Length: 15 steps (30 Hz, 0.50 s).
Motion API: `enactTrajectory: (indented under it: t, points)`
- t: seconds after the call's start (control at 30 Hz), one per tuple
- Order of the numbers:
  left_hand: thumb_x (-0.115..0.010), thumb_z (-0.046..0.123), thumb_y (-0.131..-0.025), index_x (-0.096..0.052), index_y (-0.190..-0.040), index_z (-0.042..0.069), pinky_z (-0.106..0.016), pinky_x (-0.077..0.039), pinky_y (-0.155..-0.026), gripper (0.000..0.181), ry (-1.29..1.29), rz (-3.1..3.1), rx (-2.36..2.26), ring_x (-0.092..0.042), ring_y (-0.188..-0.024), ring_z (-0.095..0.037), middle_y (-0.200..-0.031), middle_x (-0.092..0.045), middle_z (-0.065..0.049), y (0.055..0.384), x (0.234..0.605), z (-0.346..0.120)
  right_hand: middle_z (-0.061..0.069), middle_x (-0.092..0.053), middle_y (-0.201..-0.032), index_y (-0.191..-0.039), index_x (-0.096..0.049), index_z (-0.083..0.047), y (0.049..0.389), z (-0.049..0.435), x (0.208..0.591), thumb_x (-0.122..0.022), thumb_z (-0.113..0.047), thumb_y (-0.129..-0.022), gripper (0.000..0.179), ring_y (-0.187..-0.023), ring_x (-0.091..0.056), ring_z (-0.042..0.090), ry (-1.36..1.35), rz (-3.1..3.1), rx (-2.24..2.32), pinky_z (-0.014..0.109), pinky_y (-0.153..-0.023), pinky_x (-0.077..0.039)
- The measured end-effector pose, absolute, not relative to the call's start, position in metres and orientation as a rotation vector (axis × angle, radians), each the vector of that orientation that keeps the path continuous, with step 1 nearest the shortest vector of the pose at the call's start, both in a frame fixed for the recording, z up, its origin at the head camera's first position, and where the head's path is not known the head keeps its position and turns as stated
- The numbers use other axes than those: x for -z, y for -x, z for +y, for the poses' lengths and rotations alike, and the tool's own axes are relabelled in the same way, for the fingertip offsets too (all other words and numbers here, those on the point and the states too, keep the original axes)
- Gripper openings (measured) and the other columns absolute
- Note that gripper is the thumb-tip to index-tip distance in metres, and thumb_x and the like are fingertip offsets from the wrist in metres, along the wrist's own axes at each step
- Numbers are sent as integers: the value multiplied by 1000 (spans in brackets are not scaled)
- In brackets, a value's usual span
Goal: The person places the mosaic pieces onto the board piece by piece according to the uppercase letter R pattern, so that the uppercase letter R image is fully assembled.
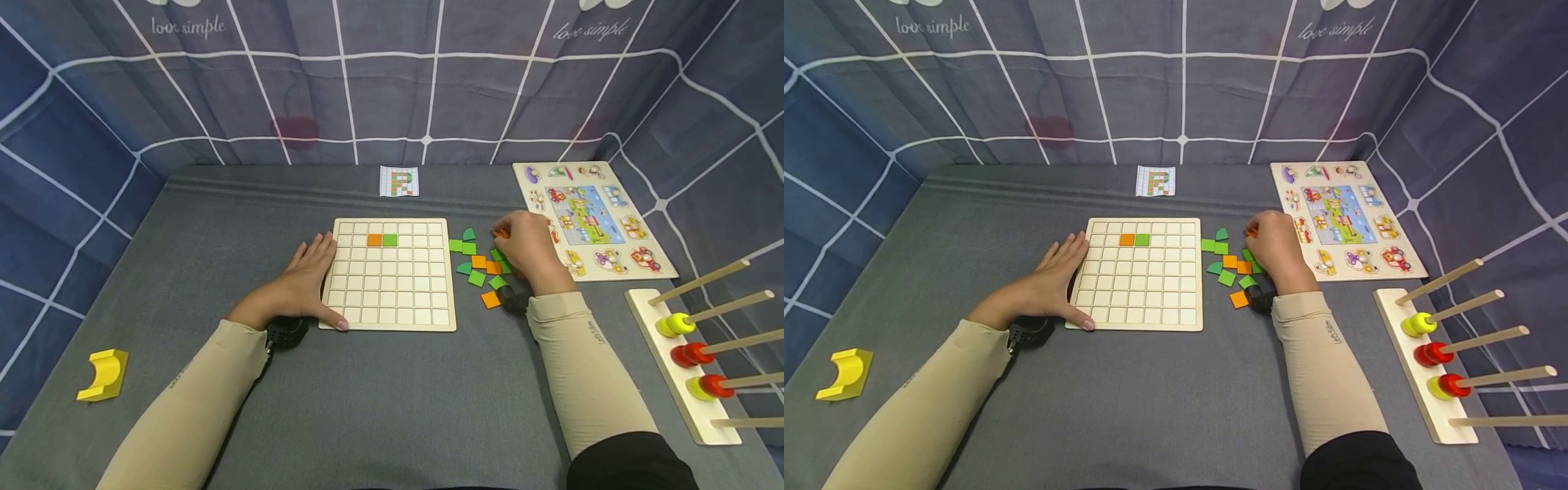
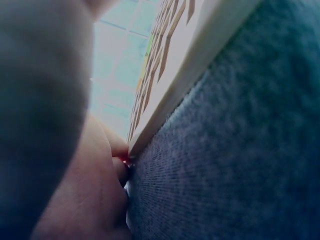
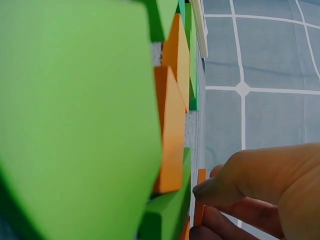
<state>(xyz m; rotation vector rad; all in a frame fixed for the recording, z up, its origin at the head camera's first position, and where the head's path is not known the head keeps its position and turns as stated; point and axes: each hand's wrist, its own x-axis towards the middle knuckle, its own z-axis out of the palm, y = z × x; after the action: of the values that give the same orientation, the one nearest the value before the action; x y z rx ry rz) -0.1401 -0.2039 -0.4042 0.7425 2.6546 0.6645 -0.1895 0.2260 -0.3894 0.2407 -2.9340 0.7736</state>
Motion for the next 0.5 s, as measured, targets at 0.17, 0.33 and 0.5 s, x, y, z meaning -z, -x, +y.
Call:
enactTrajectory:
  t: [0.17, 0.33, 0.5]
  points:
    - [-95, 70, -59, 1, -164, -9, -52, 11, -122, 162, -741, 2658, -662, 13, -157, -37, -171, 10, -25, 140, 404, -205, 26, -72, -108, -111, -77, 9, 190, 221, 390, -73, 4, -90, 22, -97, -66, 41, -298, -2899, -753, 55, -85, -52]
    - [-95, 71, -58, 1, -164, -8, -51, 11, -122, 163, -744, 2656, -657, 13, -157, -36, -172, 11, -24, 140, 404, -205, 25, -72, -107, -110, -78, 9, 190, 217, 391, -74, 5, -89, 21, -95, -66, 40, -339, -2879, -740, 55, -84, -53]
    - [-94, 72, -57, 1, -165, -7, -51, 11, -123, 164, -747, 2658, -644, 14, -157, -35, -172, 11, -23, 140, 404, -204, 25, -72, -109, -110, -78, 8, 191, 212, 392, -74, 4, -90, 20, -96, -66, 39, -349, -2889, -727, 54, -85, -53]
